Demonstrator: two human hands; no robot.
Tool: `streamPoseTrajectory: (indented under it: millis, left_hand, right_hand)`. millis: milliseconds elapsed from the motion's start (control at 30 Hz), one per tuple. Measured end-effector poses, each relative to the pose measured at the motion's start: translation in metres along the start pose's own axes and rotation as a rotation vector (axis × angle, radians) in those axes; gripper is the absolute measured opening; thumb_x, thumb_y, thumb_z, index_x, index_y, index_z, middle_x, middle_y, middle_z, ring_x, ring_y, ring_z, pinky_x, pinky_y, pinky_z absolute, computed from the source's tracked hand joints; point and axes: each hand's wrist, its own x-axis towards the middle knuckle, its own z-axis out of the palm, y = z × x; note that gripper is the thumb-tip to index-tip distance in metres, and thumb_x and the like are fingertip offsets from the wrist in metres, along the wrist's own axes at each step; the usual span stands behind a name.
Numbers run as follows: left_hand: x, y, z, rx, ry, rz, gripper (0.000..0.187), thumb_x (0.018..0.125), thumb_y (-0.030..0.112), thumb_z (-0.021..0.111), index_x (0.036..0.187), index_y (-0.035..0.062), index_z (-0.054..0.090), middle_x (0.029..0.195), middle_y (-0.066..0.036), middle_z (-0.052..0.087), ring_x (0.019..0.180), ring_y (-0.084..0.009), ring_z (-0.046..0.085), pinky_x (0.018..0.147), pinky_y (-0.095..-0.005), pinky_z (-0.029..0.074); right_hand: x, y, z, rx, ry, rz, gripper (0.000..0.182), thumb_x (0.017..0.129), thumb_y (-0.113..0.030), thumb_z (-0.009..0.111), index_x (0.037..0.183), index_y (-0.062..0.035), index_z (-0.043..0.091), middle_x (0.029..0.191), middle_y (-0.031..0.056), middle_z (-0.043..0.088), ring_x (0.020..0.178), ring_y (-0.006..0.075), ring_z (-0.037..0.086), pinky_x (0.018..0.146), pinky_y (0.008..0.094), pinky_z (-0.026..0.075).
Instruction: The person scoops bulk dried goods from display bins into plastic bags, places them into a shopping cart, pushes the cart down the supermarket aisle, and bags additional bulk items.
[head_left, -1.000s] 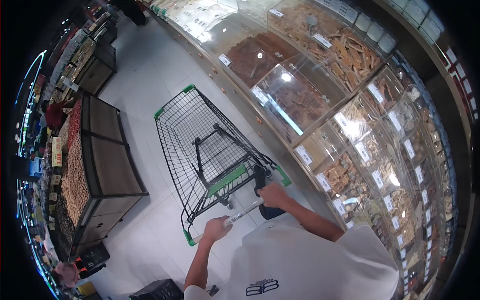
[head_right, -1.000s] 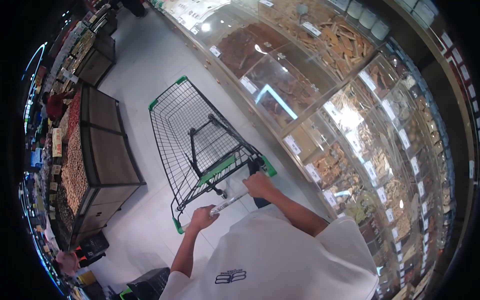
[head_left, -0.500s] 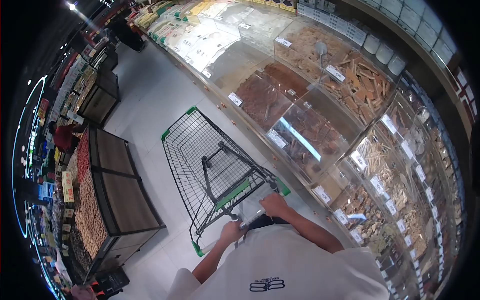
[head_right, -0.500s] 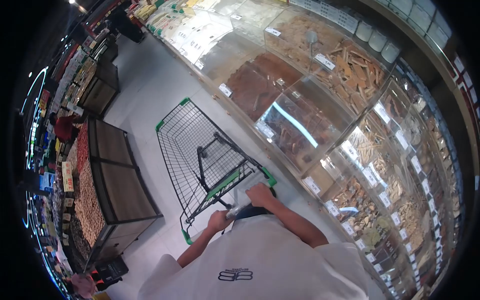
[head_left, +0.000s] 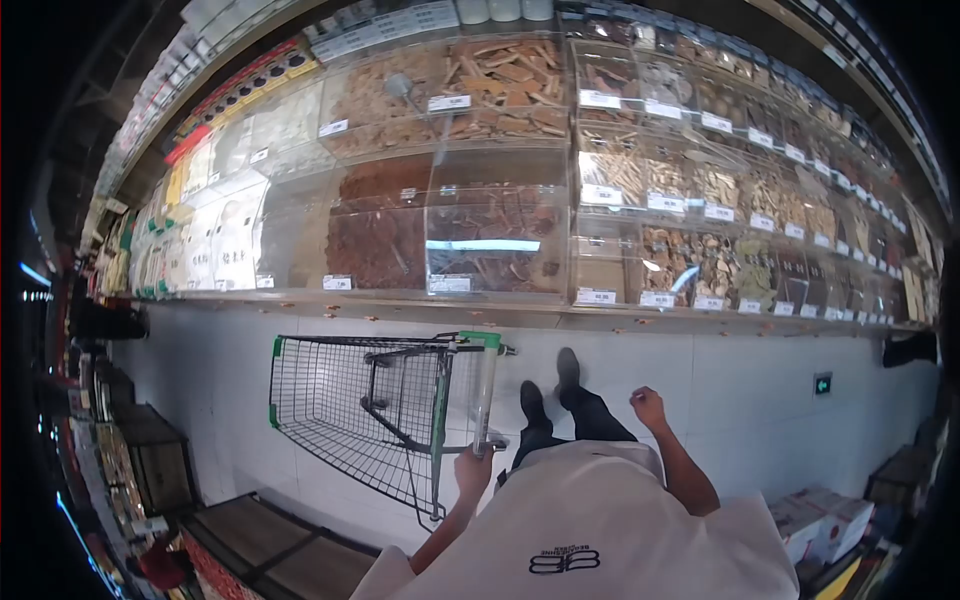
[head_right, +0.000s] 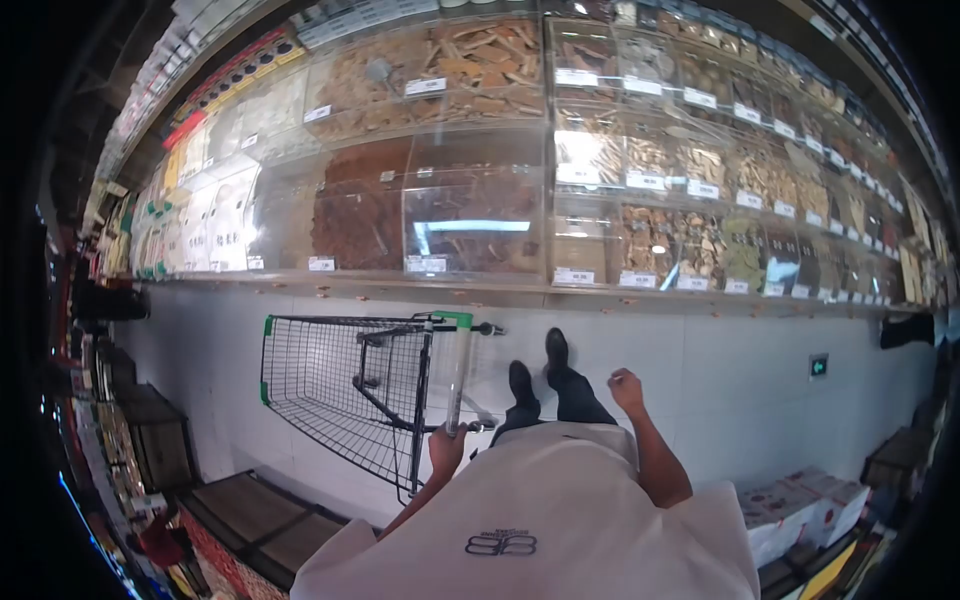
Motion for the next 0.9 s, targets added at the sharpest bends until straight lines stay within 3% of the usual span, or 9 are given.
streamPoseTrajectory:
  millis: [67, 133, 233, 433, 667, 700, 767, 867, 900]
  left_hand:
    - [0.008, -0.016, 0.007, -0.012, 0.046, 0.119, 0.036, 0.089, 0.031, 0.067, 0.085, -0.0047, 0.065, 0.064, -0.019, 0.063, 0.061, -0.0341, 0.065, 0.06, -0.0442, 0.047]
    - [0.009, -0.014, 0.004, -0.009, 0.024, 0.085, 0.037, 0.088, 0.032, 0.069, 0.087, -0.0044, 0.066, 0.066, -0.02, 0.064, 0.061, -0.0338, 0.065, 0.059, -0.0451, 0.047]
    - [0.016, -0.028, 0.005, -0.18, -0.071, -0.126, 0.04, 0.086, 0.03, 0.07, 0.096, -0.0074, 0.065, 0.073, -0.022, 0.066, 0.062, -0.0335, 0.063, 0.062, -0.0455, 0.048]
    - [-0.013, 0.009, 0.013, 0.438, 0.494, 0.892, 0.05, 0.078, 0.002, 0.063, 0.126, -0.0035, 0.049, 0.126, -0.025, 0.051, 0.117, -0.0419, 0.052, 0.101, -0.0486, 0.042]
    - [-0.077, 0.117, 0.178, 0.075, -0.435, 0.827, 0.053, 0.084, 0.004, 0.065, 0.134, -0.0012, 0.047, 0.12, -0.018, 0.058, 0.106, -0.026, 0.059, 0.089, -0.0373, 0.049]
    - [-0.079, 0.126, 0.207, 0.023, -0.589, 0.723, 0.051, 0.086, 0.005, 0.065, 0.134, -0.0012, 0.047, 0.114, -0.015, 0.062, 0.098, -0.021, 0.062, 0.082, -0.0333, 0.051]
    - [-0.076, 0.125, 0.255, 0.067, -0.768, 0.734, 0.048, 0.089, 0.007, 0.066, 0.133, -0.0013, 0.049, 0.102, -0.009, 0.067, 0.089, -0.0156, 0.063, 0.074, -0.0273, 0.051]
    - [-0.083, 0.148, 0.297, 0.298, -1.106, 0.626, 0.048, 0.09, 0.013, 0.066, 0.134, 0.0022, 0.05, 0.101, -0.007, 0.068, 0.089, -0.0174, 0.064, 0.073, -0.0288, 0.052]
    - [-0.042, 0.124, 0.318, 0.394, -1.125, 0.907, 0.05, 0.089, 0.014, 0.067, 0.134, 0.0043, 0.05, 0.102, -0.007, 0.068, 0.089, -0.0189, 0.064, 0.073, -0.0306, 0.052]
  right_hand:
    - [-0.057, 0.187, 0.019, 0.066, 0.111, 0.461, 0.018, 0.085, -0.015, 0.063, 0.088, 0.0014, 0.069, 0.071, 0.0134, 0.069, 0.052, 0.022, 0.065, 0.049, 0.0335, 0.053]
    - [-0.15, 0.184, -0.033, 0.344, 0.169, 0.982, 0.013, 0.082, -0.007, 0.059, 0.074, 0.003, 0.058, 0.062, 0.0134, 0.059, 0.045, 0.0202, 0.054, 0.037, 0.0354, 0.042]
    - [-0.272, 0.201, -0.049, 0.377, 0.191, 1.158, 0.016, 0.08, -0.01, 0.058, 0.073, 0.0047, 0.06, 0.062, 0.0167, 0.064, 0.045, 0.0227, 0.06, 0.038, 0.0355, 0.047]
    - [-0.401, 0.209, 0.022, 0.724, 0.134, 1.202, 0.011, 0.087, -0.012, 0.065, 0.09, -0.0014, 0.066, 0.072, 0.0116, 0.069, 0.057, 0.0221, 0.07, 0.046, 0.0337, 0.056]
    - [-0.474, 0.306, 0.093, 0.743, 0.022, 0.968, 0.02, 0.082, -0.013, 0.069, 0.098, -0.0019, 0.073, 0.083, 0.0105, 0.072, 0.073, 0.0227, 0.07, 0.061, 0.0413, 0.06]
    - [-0.488, 0.343, 0.105, 0.49, 0.081, 0.549, 0.019, 0.08, -0.013, 0.069, 0.096, -0.0021, 0.073, 0.081, 0.0107, 0.072, 0.072, 0.0226, 0.071, 0.058, 0.0397, 0.06]
    - [-0.487, 0.336, 0.042, 0.877, 0.27, 1.236, 0.017, 0.083, -0.016, 0.062, 0.087, -0.0026, 0.073, 0.073, 0.0112, 0.072, 0.061, 0.0202, 0.071, 0.049, 0.0334, 0.056]
    - [-0.493, 0.388, 0.011, 0.84, 0.49, 1.293, 0.018, 0.084, -0.012, 0.058, 0.083, 0.0029, 0.068, 0.068, 0.0131, 0.07, 0.051, 0.0198, 0.067, 0.044, 0.0331, 0.055]
    - [-0.491, 0.389, -0.011, 0.929, 0.6, 1.278, 0.02, 0.084, -0.013, 0.059, 0.089, 0.0043, 0.069, 0.07, 0.0138, 0.07, 0.052, 0.0203, 0.067, 0.043, 0.0326, 0.053]
